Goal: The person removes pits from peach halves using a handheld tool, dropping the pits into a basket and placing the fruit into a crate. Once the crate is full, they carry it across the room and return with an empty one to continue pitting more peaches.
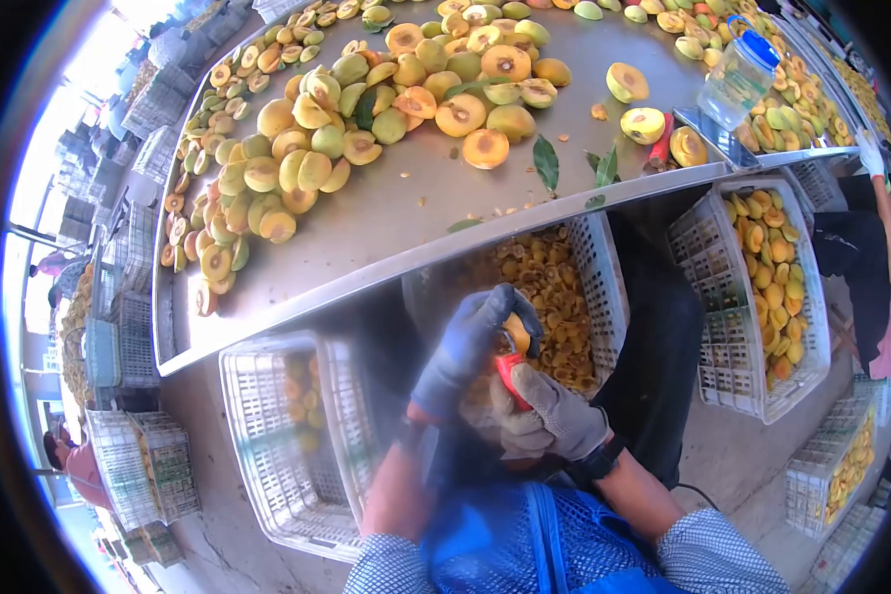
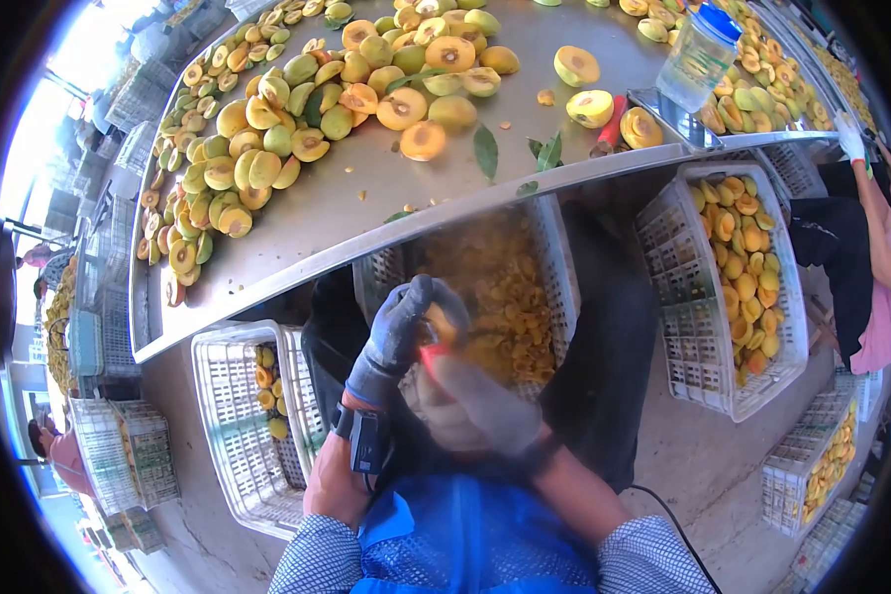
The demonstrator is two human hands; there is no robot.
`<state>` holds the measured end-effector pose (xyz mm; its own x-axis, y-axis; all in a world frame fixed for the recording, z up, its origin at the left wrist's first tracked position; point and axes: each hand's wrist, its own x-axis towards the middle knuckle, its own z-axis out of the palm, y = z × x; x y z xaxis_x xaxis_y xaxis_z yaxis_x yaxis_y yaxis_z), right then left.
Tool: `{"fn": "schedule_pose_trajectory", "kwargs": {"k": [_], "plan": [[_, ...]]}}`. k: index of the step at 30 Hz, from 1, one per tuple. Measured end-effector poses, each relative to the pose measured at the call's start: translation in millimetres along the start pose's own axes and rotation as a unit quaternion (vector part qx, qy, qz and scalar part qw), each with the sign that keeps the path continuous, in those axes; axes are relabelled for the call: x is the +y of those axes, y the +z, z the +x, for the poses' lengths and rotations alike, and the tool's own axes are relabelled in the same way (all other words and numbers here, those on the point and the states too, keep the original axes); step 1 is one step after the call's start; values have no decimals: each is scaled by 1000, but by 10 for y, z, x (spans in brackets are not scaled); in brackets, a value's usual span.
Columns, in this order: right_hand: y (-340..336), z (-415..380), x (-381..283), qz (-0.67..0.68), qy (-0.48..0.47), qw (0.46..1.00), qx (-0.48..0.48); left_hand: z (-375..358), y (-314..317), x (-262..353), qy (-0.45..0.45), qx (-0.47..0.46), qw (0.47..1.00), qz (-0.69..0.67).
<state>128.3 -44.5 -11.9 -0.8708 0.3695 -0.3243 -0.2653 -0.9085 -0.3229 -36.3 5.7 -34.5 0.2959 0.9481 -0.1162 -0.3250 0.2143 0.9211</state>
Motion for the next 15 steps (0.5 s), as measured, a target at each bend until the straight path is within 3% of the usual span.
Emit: {"fn": "schedule_pose_trajectory", "kwargs": {"k": [5,7,8,10,11,13,14,15], "plan": [[-98,-48,62,-1,-2,1000,-29,-28,71,-63,-18,-20,998,-52],[-47,-68,66,29,-7,999,-35,-12,122,-139,-25,-5,983,-184],[-63,-66,52,28,-9,999,-35,9,158,-143,-25,-6,983,-184],[-128,-75,48,18,-5,1000,-12,-5,228,-132,-27,133,974,-184],[-166,-93,44,16,-4,1000,-13,-21,238,-97,-26,134,974,-184],[-269,-153,30,0,-34,999,-20,-80,198,-11,-3,236,965,-118],[-318,-177,-15,-48,-20,999,-6,-155,-5,-59,-4,220,972,-85],[-341,-135,-6,-48,-20,999,-9,-357,-49,191,-13,226,968,110]]}}
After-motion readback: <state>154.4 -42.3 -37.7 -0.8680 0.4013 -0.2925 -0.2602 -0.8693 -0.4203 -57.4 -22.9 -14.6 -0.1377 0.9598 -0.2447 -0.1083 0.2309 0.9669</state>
